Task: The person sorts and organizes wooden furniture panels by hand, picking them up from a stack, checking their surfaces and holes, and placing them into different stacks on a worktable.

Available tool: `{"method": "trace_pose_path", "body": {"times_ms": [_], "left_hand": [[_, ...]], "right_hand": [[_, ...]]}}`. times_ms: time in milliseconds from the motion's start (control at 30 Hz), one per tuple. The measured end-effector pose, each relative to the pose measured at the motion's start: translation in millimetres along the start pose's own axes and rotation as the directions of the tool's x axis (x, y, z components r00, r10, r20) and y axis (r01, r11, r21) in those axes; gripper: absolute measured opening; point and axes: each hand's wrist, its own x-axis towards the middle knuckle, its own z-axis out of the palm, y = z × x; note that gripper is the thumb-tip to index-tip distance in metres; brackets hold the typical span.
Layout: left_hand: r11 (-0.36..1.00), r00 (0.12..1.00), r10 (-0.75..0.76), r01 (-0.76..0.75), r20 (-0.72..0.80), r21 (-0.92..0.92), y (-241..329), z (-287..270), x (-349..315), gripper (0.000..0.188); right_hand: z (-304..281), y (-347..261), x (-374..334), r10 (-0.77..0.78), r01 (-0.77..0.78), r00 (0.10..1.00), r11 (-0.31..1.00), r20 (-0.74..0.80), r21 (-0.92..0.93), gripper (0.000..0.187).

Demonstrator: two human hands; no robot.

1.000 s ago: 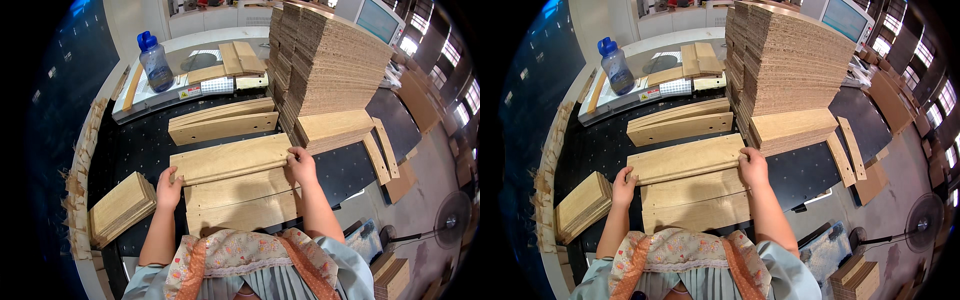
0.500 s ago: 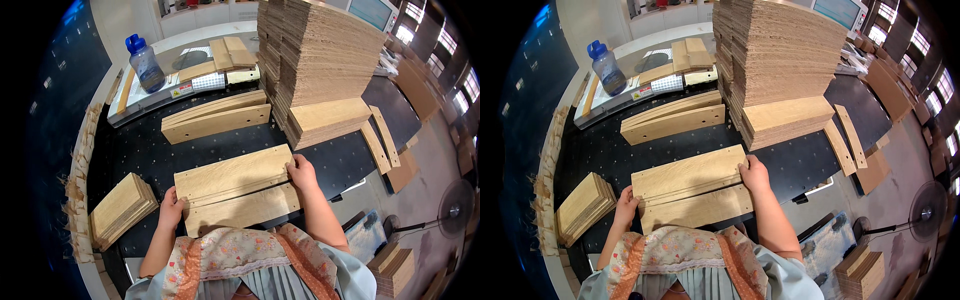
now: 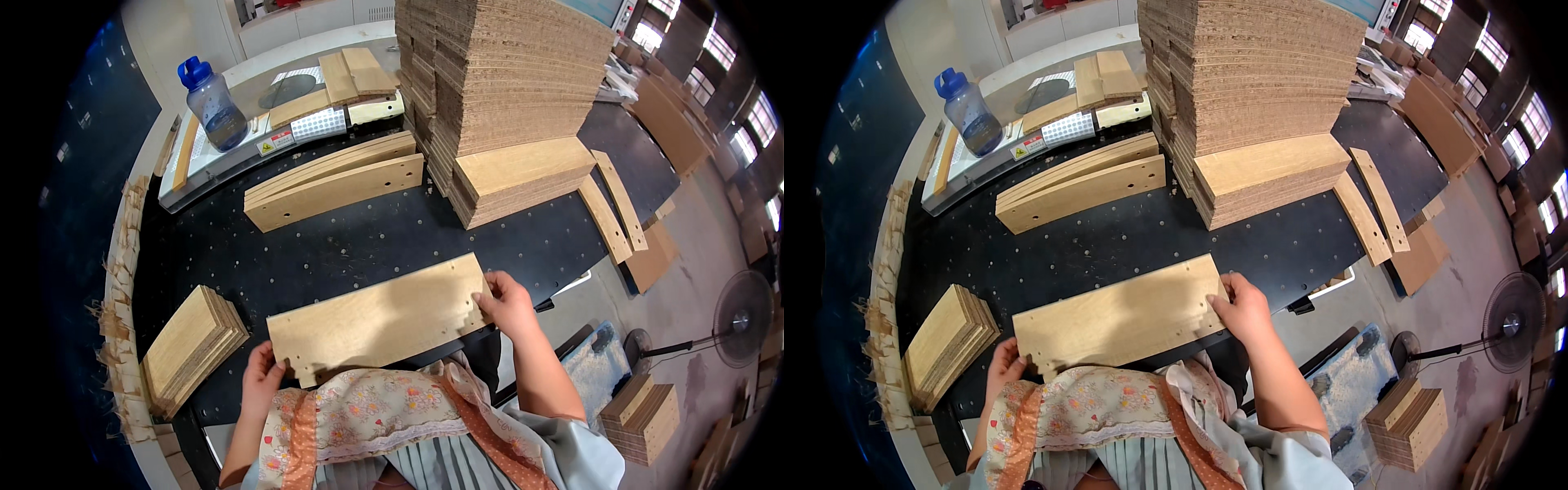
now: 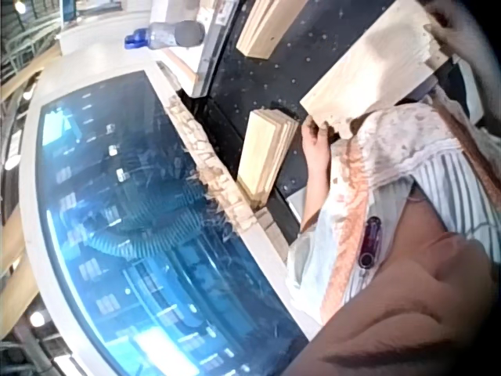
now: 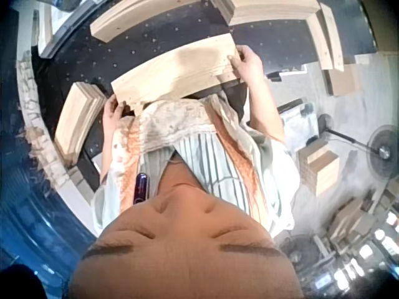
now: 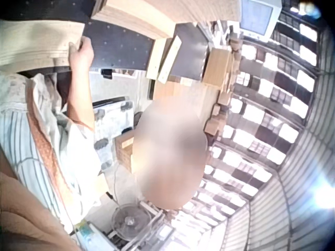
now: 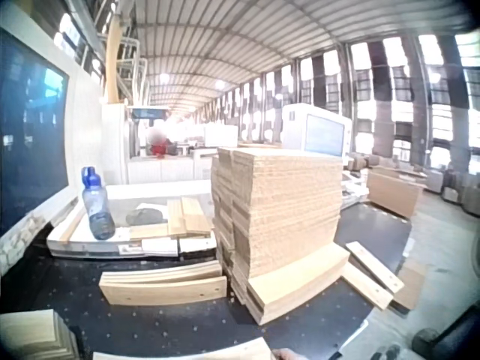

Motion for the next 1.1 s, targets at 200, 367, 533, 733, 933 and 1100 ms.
{"method": "trace_pose_path", "body": {"times_ms": [200,367,533,733,933,1100], "left_hand": [[0.991,0.990,-0.130,0.130,-0.057,0.008,-16.8,1.9,-6.8,0.044],[0.986,0.988,-0.139,0.144,-0.069,0.081,-12.0,16.9,11.6,0.039],[0.971,0.937,0.223,-0.237,-0.268,-0.019,-3.2,22.3,28.3,0.047],[0.914,0.825,0.307,-0.394,-0.474,-0.094,-14.9,27.1,55.5,0.063],[0.875,0.902,0.351,-0.219,-0.252,0.432,13.0,19.9,51.1,0.067],[0.282,0.856,0.512,-0.246,0.071,0.927,73.9,26.3,36.4,0.077]], "right_hand": [[-9.9,18.1,1.5,-0.009,0.000,0.999,0.984,-0.050,-0.176,0.043],[5.1,-10.7,9.0,0.006,-0.007,1.000,0.981,-0.007,-0.193,0.039],[18.8,-18.2,35.1,-0.181,0.206,0.978,0.919,-0.103,0.337,0.045],[54.6,-2.5,66.3,-0.298,0.288,0.949,0.689,-0.102,0.665,0.059],[45.4,-2.9,55.4,-0.299,0.289,0.954,0.874,-0.036,0.392,0.073],[19.7,-70.3,46.9,-0.677,0.669,0.728,0.668,0.107,-0.326,0.081]]}}
